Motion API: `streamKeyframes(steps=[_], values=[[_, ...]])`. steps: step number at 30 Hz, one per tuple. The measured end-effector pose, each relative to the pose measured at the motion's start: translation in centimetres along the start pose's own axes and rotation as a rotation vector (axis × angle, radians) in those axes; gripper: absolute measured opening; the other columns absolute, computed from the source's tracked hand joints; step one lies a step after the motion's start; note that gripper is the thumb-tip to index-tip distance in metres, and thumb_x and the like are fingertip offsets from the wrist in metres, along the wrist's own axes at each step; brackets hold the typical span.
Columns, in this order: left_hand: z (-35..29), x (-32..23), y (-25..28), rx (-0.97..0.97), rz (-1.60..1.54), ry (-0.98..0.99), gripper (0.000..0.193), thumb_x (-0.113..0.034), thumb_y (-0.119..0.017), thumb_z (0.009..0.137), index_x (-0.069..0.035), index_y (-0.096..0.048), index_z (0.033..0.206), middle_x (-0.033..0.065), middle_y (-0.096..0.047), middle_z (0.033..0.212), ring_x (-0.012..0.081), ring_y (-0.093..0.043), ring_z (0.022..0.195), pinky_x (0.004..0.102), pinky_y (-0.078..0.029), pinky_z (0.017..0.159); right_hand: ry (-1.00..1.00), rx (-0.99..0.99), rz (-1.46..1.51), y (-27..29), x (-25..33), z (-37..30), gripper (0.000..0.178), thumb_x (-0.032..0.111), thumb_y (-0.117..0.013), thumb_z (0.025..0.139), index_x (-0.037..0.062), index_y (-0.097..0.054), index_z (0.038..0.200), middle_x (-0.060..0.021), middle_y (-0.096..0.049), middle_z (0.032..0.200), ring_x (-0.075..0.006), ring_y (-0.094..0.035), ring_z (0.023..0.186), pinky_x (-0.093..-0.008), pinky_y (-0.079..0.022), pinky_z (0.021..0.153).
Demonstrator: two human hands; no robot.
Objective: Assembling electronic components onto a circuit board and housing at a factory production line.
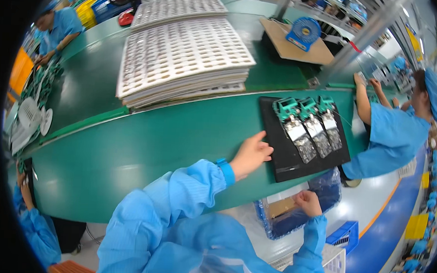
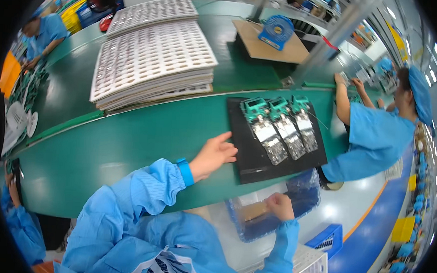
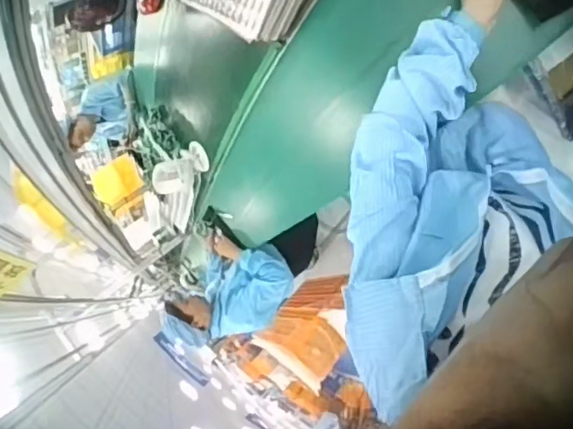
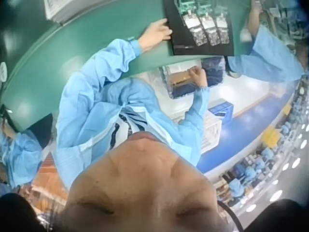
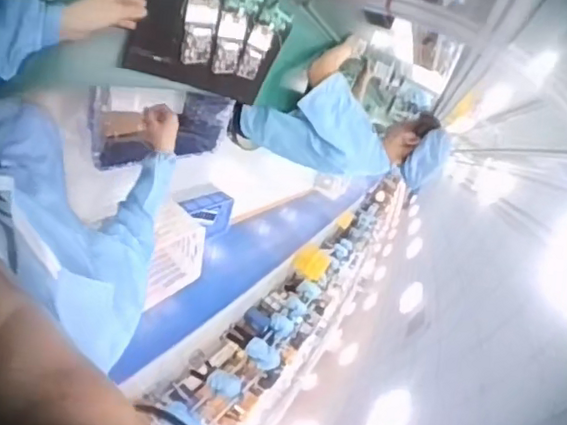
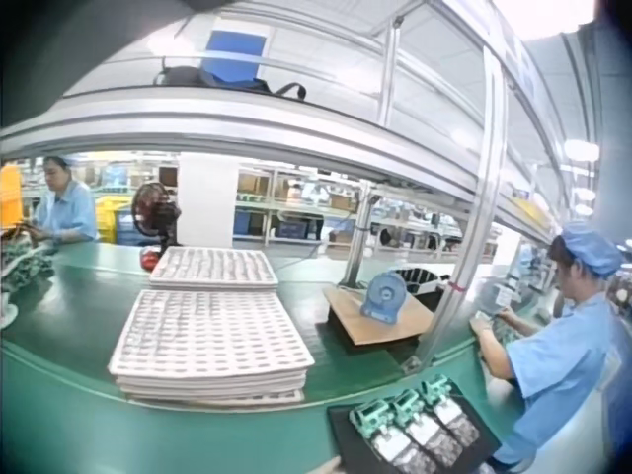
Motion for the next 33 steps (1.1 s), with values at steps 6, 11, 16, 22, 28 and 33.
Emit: streamKeyframes(steps=[6, 11, 16, 22, 28, 33], values=[[-5.8, -4.5, 3.2, 0.055, 0.451, -0.293, 0.046, -0.012, -0.060, 0.089, 0.004, -0.047, 0.130, 0.0164, -0.055, 0.122, 0.0235, -0.060, 0.105, 0.0333, -0.049, 0.087, 0.145, -0.625, -0.837, -2.9, -4.9, -1.1, 0.036, 0.021, -0.078, 0.068, 0.0050, -0.066, 0.098, -0.0109, -0.066, 0.077, -0.0297, -0.065, 0.074, -0.0363, -0.050, 0.073], [-13.6, -5.8, 7.5, 0.191, 0.401, -0.101, 0.034, -0.013, -0.056, 0.092, 0.001, -0.055, 0.123, 0.0137, -0.061, 0.112, 0.0210, -0.062, 0.101, 0.0313, -0.050, 0.086, 0.084, -0.105, -0.255, -0.8, 2.2, -2.1, 0.027, 0.021, -0.073, 0.076, -0.0020, -0.066, 0.088, -0.0135, -0.064, 0.067, -0.0156, -0.063, 0.062, -0.0329, -0.051, 0.061], [-18.8, -6.1, 11.7, 0.012, 0.501, -0.146, 0.024, -0.010, -0.054, 0.093, 0.000, -0.062, 0.114, 0.0119, -0.065, 0.104, 0.0183, -0.064, 0.093, 0.0295, -0.051, 0.081, 0.115, 0.363, 0.027, -0.1, 14.1, -7.6, 0.027, 0.010, -0.080, 0.070, 0.0018, -0.068, 0.093, -0.0039, -0.066, 0.073, -0.0096, -0.061, 0.068, -0.0251, -0.049, 0.062], [-18.7, -5.3, 15.1, -0.084, 0.475, -0.145, 0.024, -0.009, -0.053, 0.094, 0.000, -0.062, 0.115, 0.0092, -0.065, 0.099, 0.0153, -0.064, 0.091, 0.0269, -0.053, 0.076, 0.735, 0.199, -0.117, -2.7, 31.0, -6.1, 0.026, -0.001, -0.070, 0.074, 0.0031, -0.065, 0.099, -0.0058, -0.064, 0.083, -0.0108, -0.059, 0.070, -0.0241, -0.046, 0.059], [-17.9, -6.2, 15.5, -0.103, 0.609, -0.303, 0.020, -0.006, -0.054, 0.092, 0.001, -0.063, 0.109, 0.0104, -0.063, 0.088, 0.0162, -0.066, 0.071, 0.0278, -0.053, 0.062, 0.875, 0.240, -0.087, -6.8, 41.7, -0.8, 0.013, 0.005, -0.063, 0.086, -0.0010, -0.064, 0.098, -0.0051, -0.064, 0.079, -0.0077, -0.060, 0.063, -0.0215, -0.045, 0.056], [-17.7, -6.0, 15.0, -0.077, 0.783, -0.533, 0.019, -0.003, -0.054, 0.089, 0.000, -0.065, 0.104, 0.0117, -0.062, 0.085, 0.0190, -0.066, 0.067, 0.0292, -0.052, 0.059, 0.881, 0.184, -0.041, -9.1, 48.1, 5.6, 0.014, 0.012, -0.064, 0.087, -0.0020, -0.062, 0.087, -0.0028, -0.062, 0.069, -0.0070, -0.058, 0.060, -0.0206, -0.045, 0.055]])
Point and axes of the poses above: each hand's wrist, its own z-axis towards the middle knuckle, its own y-axis out of the back of the hand, x = y × z, the point moved 6 cm from there along z, towards the middle knuckle
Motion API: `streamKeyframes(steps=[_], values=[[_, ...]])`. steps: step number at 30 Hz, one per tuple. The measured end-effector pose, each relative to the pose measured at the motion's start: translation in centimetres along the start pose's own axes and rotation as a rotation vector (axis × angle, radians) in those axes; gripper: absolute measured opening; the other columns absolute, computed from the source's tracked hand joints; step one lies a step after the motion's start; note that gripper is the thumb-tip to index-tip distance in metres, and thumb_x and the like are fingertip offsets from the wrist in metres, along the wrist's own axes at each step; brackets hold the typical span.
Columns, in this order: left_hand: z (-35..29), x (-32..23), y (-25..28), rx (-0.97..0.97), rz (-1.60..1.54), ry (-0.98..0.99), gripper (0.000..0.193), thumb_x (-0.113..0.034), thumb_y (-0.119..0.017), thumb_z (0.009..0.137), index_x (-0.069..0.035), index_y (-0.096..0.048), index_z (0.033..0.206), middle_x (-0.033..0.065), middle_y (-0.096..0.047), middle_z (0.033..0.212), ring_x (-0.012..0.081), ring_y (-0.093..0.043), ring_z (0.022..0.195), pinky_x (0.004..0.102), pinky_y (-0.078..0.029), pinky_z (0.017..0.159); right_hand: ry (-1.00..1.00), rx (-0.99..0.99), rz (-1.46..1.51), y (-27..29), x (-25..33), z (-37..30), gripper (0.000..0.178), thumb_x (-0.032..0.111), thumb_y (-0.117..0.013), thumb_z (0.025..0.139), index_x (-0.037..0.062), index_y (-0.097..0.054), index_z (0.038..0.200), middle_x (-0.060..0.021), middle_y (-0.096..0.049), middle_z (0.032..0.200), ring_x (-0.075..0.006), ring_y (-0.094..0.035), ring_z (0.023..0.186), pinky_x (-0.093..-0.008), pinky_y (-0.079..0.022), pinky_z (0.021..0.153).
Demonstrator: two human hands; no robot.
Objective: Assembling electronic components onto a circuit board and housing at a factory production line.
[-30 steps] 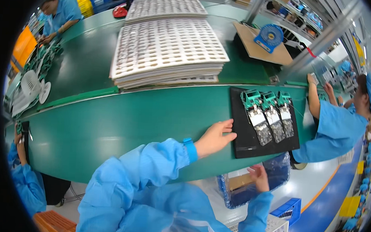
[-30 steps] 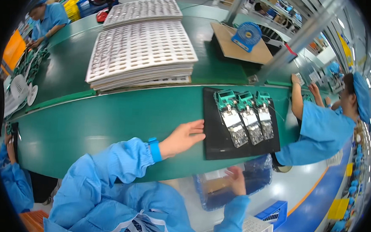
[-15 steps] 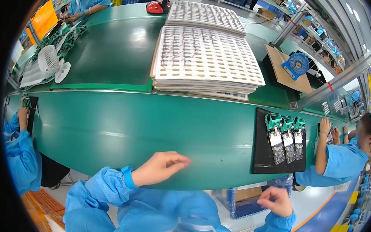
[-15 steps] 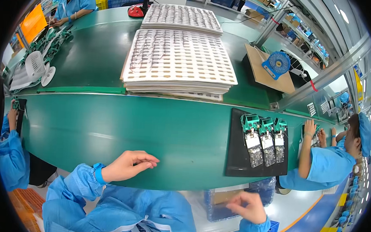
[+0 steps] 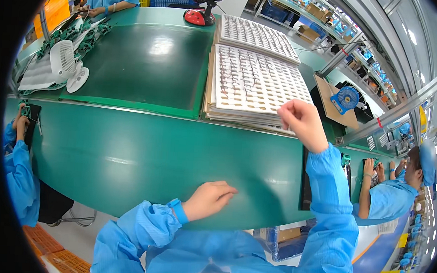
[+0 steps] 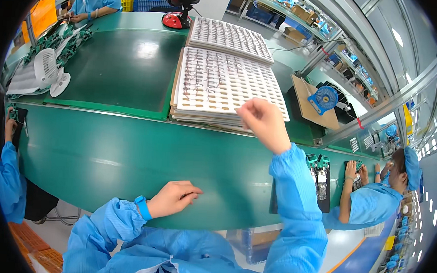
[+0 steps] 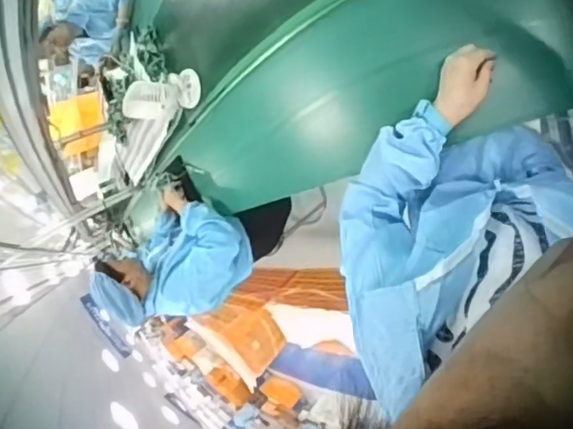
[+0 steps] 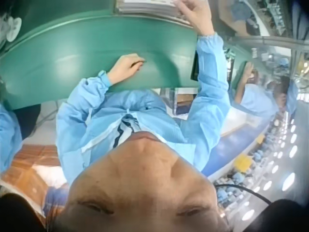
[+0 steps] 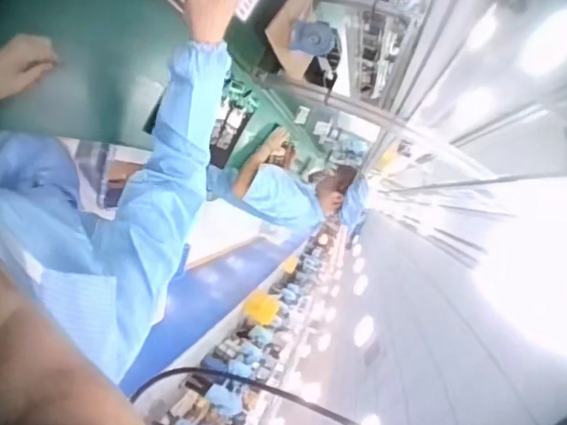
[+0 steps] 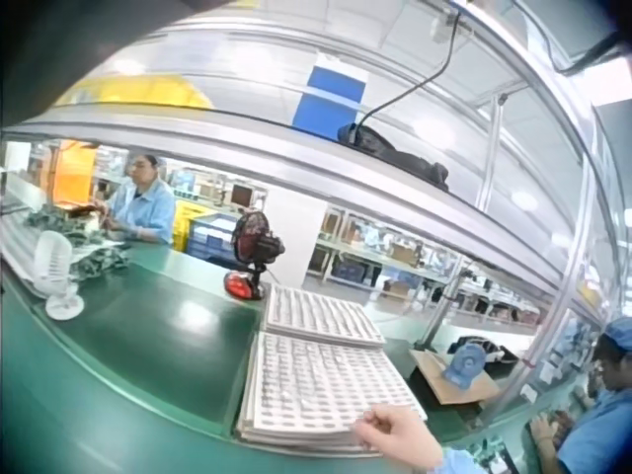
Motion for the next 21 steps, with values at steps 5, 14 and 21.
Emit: streamKeyframes(steps=[5, 14, 21], values=[[-0.1, -0.1, 0.0, -0.043, 0.060, -0.056, 0.018, -0.006, -0.056, 0.087, -0.003, -0.067, 0.101, 0.0117, -0.063, 0.086, 0.0268, -0.064, 0.072, 0.0362, -0.051, 0.064, 0.076, -0.134, -0.282, -0.3, -0.3, 6.6, 0.014, 0.013, -0.065, 0.081, -0.0013, -0.065, 0.085, -0.0095, -0.066, 0.071, -0.0164, -0.063, 0.063, -0.0293, -0.049, 0.059], [0.6, -0.5, -0.4, -0.002, 0.071, 0.002, 0.016, -0.012, -0.055, 0.088, -0.006, -0.067, 0.098, 0.0120, -0.064, 0.091, 0.0329, -0.062, 0.082, 0.0419, -0.050, 0.072, -0.057, -0.288, -0.560, 3.5, -7.2, 16.4, 0.034, 0.035, -0.067, 0.077, 0.0012, -0.068, 0.077, -0.0153, -0.068, 0.075, -0.0305, -0.066, 0.072, -0.0396, -0.051, 0.068], [1.1, -0.6, -0.3, -0.002, 0.055, 0.026, 0.016, -0.012, -0.055, 0.088, -0.006, -0.067, 0.097, 0.0112, -0.064, 0.090, 0.0323, -0.061, 0.082, 0.0415, -0.050, 0.072, -0.266, -0.013, -0.633, 2.9, -6.6, 18.3, 0.042, 0.041, -0.070, 0.075, -0.0003, -0.068, 0.069, -0.0118, -0.068, 0.067, -0.0222, -0.067, 0.063, -0.0358, -0.051, 0.062]])
Point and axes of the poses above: each hand's wrist, its own z-axis towards the middle knuckle, its own y-axis out of the back of the hand, x = y × z, the point moved 6 cm from there along z, towards the middle knuckle
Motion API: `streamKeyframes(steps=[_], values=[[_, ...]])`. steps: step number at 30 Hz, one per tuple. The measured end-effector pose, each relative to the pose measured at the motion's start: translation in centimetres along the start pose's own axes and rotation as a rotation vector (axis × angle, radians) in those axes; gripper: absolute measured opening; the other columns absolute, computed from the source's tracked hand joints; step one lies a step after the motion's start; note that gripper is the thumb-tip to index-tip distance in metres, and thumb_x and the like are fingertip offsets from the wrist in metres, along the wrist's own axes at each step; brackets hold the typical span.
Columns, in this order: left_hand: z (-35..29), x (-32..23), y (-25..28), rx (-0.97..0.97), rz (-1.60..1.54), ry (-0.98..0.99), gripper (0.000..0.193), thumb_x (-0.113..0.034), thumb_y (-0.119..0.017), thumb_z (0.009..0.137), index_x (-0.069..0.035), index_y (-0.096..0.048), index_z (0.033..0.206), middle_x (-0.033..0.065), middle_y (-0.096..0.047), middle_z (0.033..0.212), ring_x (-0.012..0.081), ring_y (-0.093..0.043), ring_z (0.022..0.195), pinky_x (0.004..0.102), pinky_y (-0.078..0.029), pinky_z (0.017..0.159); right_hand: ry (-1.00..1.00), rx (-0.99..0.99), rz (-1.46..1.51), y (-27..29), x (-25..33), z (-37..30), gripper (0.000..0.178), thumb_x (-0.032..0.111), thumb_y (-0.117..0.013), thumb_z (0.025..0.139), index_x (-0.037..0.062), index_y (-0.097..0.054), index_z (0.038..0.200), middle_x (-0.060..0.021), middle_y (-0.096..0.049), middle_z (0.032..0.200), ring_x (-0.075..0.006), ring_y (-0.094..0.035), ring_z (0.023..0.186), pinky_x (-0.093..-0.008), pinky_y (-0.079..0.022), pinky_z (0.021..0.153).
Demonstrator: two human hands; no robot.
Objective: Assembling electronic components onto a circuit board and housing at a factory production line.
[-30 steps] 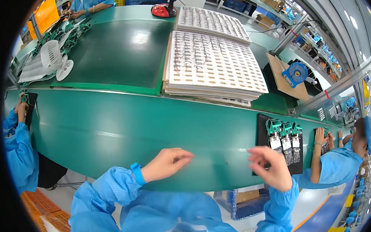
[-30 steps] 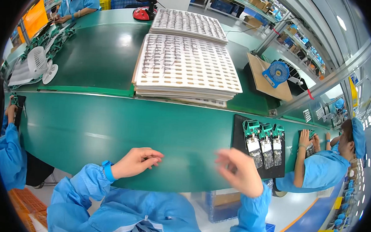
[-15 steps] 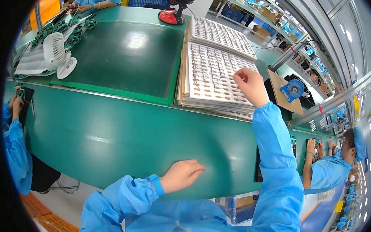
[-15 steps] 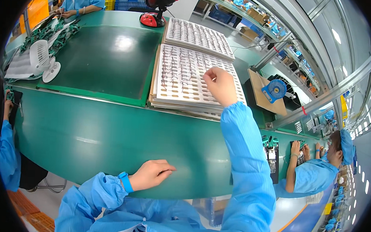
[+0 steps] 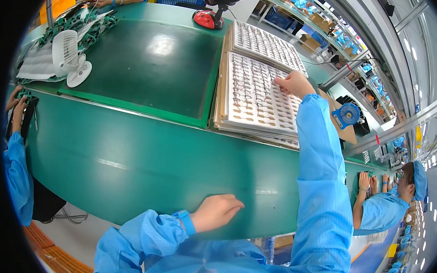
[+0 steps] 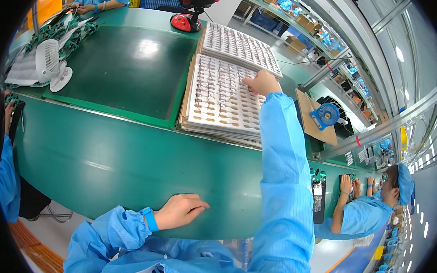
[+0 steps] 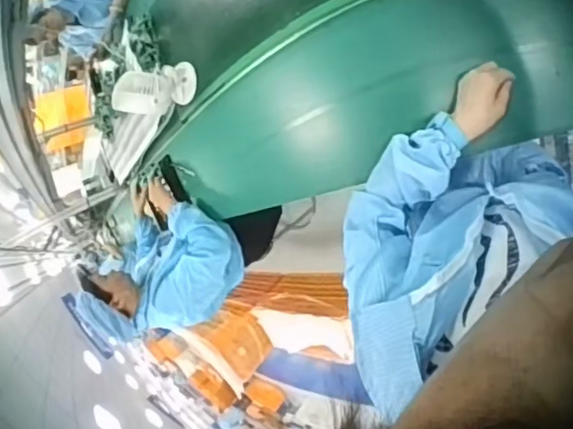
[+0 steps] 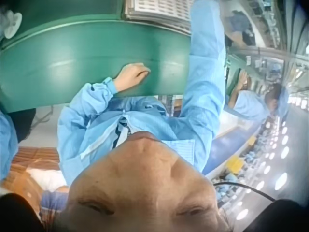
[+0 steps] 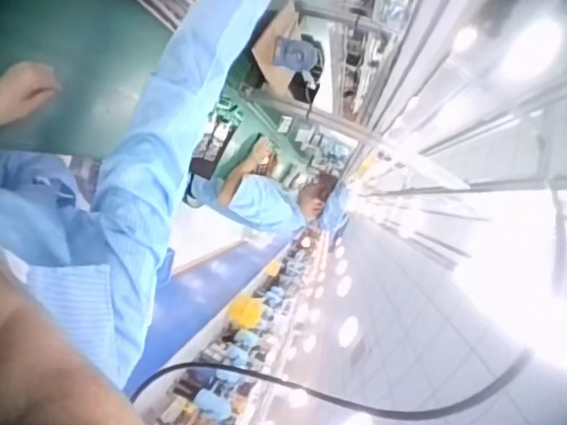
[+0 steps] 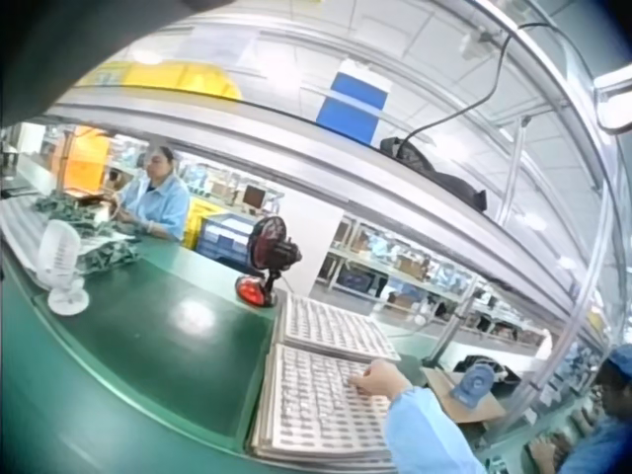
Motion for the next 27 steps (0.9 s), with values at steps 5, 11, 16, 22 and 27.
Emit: streamKeyframes(steps=[5, 11, 16, 22, 27], values=[[0.2, -0.3, -0.3, 0.022, 0.033, -0.007, 0.017, -0.011, -0.055, 0.087, -0.007, -0.067, 0.097, 0.0104, -0.064, 0.089, 0.0312, -0.062, 0.082, 0.0412, -0.050, 0.071, -0.051, 0.104, -0.013, 0.3, 0.4, 0.1, 0.038, 0.035, -0.073, 0.074, -0.0019, -0.067, 0.068, -0.0080, -0.066, 0.064, -0.0159, -0.061, 0.050, -0.0291, -0.049, 0.051], [0.2, -0.5, -0.3, 0.008, 0.009, -0.003, 0.017, -0.010, -0.055, 0.086, -0.006, -0.067, 0.098, 0.0104, -0.063, 0.090, 0.0310, -0.062, 0.082, 0.0410, -0.050, 0.071, -0.162, 0.080, 0.517, -1.3, -1.9, -0.1, 0.031, 0.027, -0.071, 0.074, -0.0029, -0.065, 0.068, -0.0086, -0.063, 0.060, -0.0133, -0.055, 0.047, -0.0274, -0.043, 0.044], [0.4, -0.7, -0.2, 0.000, 0.026, -0.028, 0.017, -0.009, -0.056, 0.086, -0.006, -0.067, 0.098, 0.0100, -0.064, 0.089, 0.0300, -0.062, 0.078, 0.0397, -0.051, 0.069, -0.067, -0.018, 0.415, -1.0, -1.6, -0.3, 0.024, 0.019, -0.064, 0.080, -0.0015, -0.062, 0.068, -0.0031, -0.055, 0.057, -0.0092, -0.047, 0.047, -0.0238, -0.033, 0.041], [0.6, -1.0, -0.1, -0.021, 0.034, -0.045, 0.017, -0.008, -0.057, 0.085, -0.005, -0.068, 0.097, 0.0096, -0.065, 0.086, 0.0290, -0.063, 0.076, 0.0383, -0.051, 0.067, -0.087, -0.023, 0.645, -1.3, -2.6, -1.2, 0.025, 0.023, -0.062, 0.081, -0.0017, -0.063, 0.079, -0.0012, -0.055, 0.064, -0.0096, -0.046, 0.052, -0.0240, -0.034, 0.047], [0.6, -1.1, -0.2, -0.024, 0.052, -0.049, 0.017, -0.008, -0.056, 0.085, -0.005, -0.068, 0.097, 0.0095, -0.065, 0.086, 0.0288, -0.063, 0.076, 0.0384, -0.051, 0.068, -0.118, 0.112, 1.020, -1.3, -3.2, -2.8, 0.011, 0.016, -0.056, 0.089, 0.0058, -0.058, 0.085, 0.0046, -0.046, 0.066, -0.0022, -0.035, 0.053, -0.0201, -0.024, 0.046]])
Point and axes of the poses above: each hand's wrist, its own z-axis towards the middle knuckle, its own y-axis out of the back of the hand, x = y × z, the point moved 6 cm from there along z, towards the middle knuckle
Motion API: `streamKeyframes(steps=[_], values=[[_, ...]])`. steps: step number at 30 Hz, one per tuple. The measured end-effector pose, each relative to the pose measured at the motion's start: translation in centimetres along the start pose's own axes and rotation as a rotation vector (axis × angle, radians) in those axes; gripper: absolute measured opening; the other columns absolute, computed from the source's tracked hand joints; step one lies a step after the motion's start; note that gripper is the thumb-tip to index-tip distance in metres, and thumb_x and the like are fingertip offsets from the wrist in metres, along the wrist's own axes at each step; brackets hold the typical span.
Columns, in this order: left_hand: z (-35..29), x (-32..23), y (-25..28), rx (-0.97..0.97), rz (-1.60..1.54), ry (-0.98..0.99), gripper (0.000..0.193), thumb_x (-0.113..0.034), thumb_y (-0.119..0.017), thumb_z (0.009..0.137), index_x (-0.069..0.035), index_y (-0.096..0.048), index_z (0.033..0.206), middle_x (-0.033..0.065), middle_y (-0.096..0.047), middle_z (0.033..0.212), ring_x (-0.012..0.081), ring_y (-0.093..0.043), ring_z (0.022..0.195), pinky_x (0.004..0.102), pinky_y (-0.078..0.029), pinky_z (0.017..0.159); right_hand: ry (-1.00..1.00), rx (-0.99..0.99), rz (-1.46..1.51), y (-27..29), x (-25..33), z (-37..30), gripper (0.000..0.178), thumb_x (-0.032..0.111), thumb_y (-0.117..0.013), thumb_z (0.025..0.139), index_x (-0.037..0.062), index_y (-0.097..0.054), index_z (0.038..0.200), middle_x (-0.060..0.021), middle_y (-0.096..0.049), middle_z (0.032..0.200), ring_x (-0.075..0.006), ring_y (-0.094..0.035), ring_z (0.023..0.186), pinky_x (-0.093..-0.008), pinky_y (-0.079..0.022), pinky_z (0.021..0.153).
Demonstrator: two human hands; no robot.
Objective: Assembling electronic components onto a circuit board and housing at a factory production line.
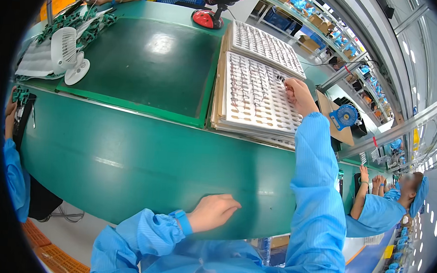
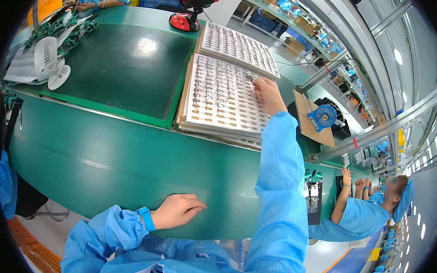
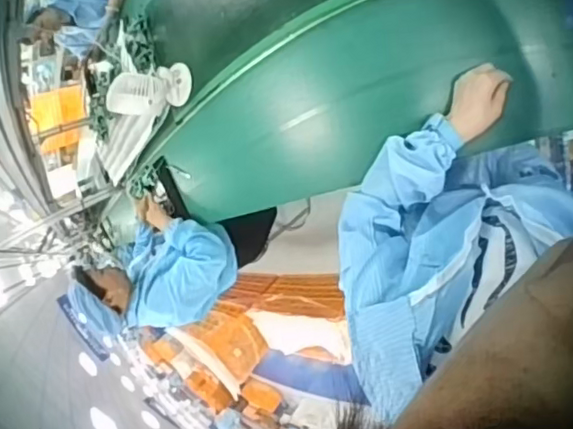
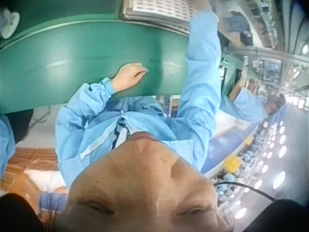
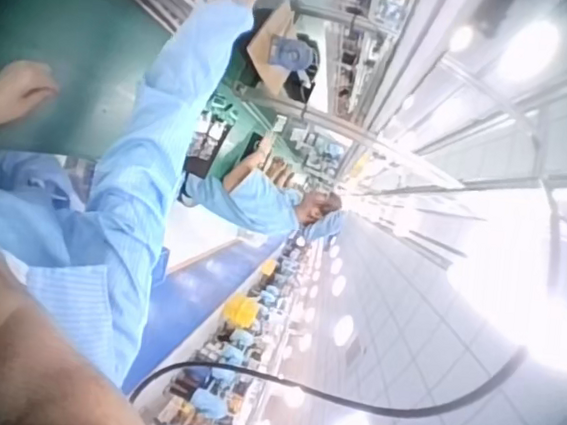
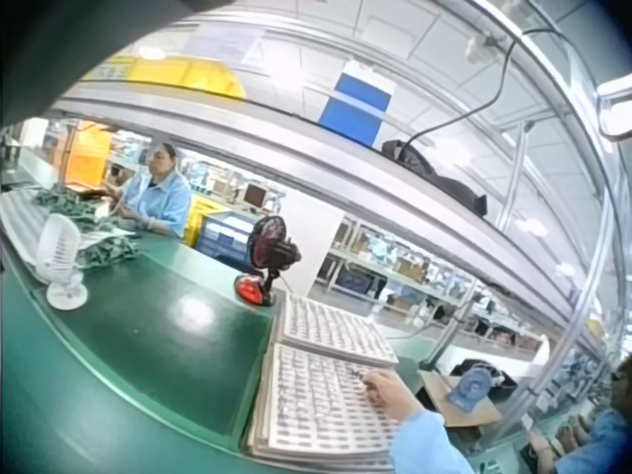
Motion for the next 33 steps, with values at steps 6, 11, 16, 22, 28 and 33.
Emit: streamKeyframes(steps=[6, 11, 16, 22, 28, 33], values=[[0.3, -0.1, 0.0, 0.041, 0.012, 0.015, 0.018, -0.008, -0.055, 0.085, -0.005, -0.068, 0.098, 0.0093, -0.065, 0.087, 0.0285, -0.063, 0.075, 0.0384, -0.051, 0.067, 0.171, 0.065, 0.231, 1.1, 0.8, -1.4, 0.009, 0.018, -0.055, 0.093, 0.0087, -0.057, 0.092, 0.0037, -0.051, 0.080, -0.0012, -0.040, 0.062, -0.0158, -0.028, 0.049], [0.5, -0.3, 0.0, 0.064, -0.045, 0.047, 0.018, -0.011, -0.054, 0.087, -0.007, -0.067, 0.098, 0.0115, -0.063, 0.087, 0.0327, -0.061, 0.080, 0.0425, -0.049, 0.071, 0.199, 0.184, 0.226, 1.0, 3.1, -5.2, 0.010, 0.021, -0.053, 0.094, 0.0114, -0.054, 0.091, 0.0038, -0.052, 0.084, -0.0013, -0.042, 0.066, -0.0153, -0.029, 0.051], [0.3, 0.1, -0.1, 0.071, -0.038, 0.052, 0.018, -0.012, -0.054, 0.087, -0.007, -0.067, 0.098, 0.0124, -0.063, 0.087, 0.0331, -0.061, 0.080, 0.0425, -0.049, 0.071, 0.214, 0.273, 0.339, -2.1, 3.1, -14.1, 0.011, 0.022, -0.051, 0.094, 0.0128, -0.047, 0.088, -0.0007, -0.057, 0.082, -0.0022, -0.034, 0.049, -0.0167, -0.024, 0.043], [0.0, -0.7, 0.0, 0.070, -0.024, 0.080, 0.018, -0.012, -0.055, 0.087, -0.007, -0.067, 0.099, 0.0135, -0.063, 0.089, 0.0331, -0.062, 0.081, 0.0419, -0.050, 0.072, -0.042, 0.268, 0.437, -8.3, -3.4, -25.7, 0.006, 0.013, -0.054, 0.093, 0.0088, -0.051, 0.090, -0.0064, -0.061, 0.070, -0.0056, -0.042, 0.039, -0.0175, -0.030, 0.035], [0.3, -0.7, 0.3, 0.038, -0.093, 0.187, 0.017, -0.008, -0.059, 0.085, -0.005, -0.066, 0.100, 0.0147, -0.064, 0.089, 0.0314, -0.063, 0.078, 0.0380, -0.050, 0.067, -0.068, 0.341, 0.580, -13.2, -8.3, -25.4, 0.009, 0.016, -0.052, 0.095, 0.0069, -0.053, 0.093, -0.0061, -0.061, 0.073, -0.0068, -0.047, 0.045, -0.0178, -0.033, 0.040], [1.1, -1.7, 0.5, 0.016, -0.056, 0.126, 0.016, -0.002, -0.057, 0.088, 0.000, -0.066, 0.101, 0.0113, -0.065, 0.080, 0.0167, -0.064, 0.065, 0.0287, -0.051, 0.056, -0.117, 0.403, 0.753, -14.9, -11.0, -22.8, 0.013, 0.020, -0.051, 0.096, 0.0094, -0.054, 0.089, -0.0002, -0.057, 0.074, -0.0019, -0.047, 0.055, -0.0163, -0.033, 0.046]])
Point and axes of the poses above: each hand's wrist, its own z-axis towards the middle knuckle, its own y-axis out of the back of the hand, x = y × z, the point moved 6 cm from there along z, towards the middle knuckle
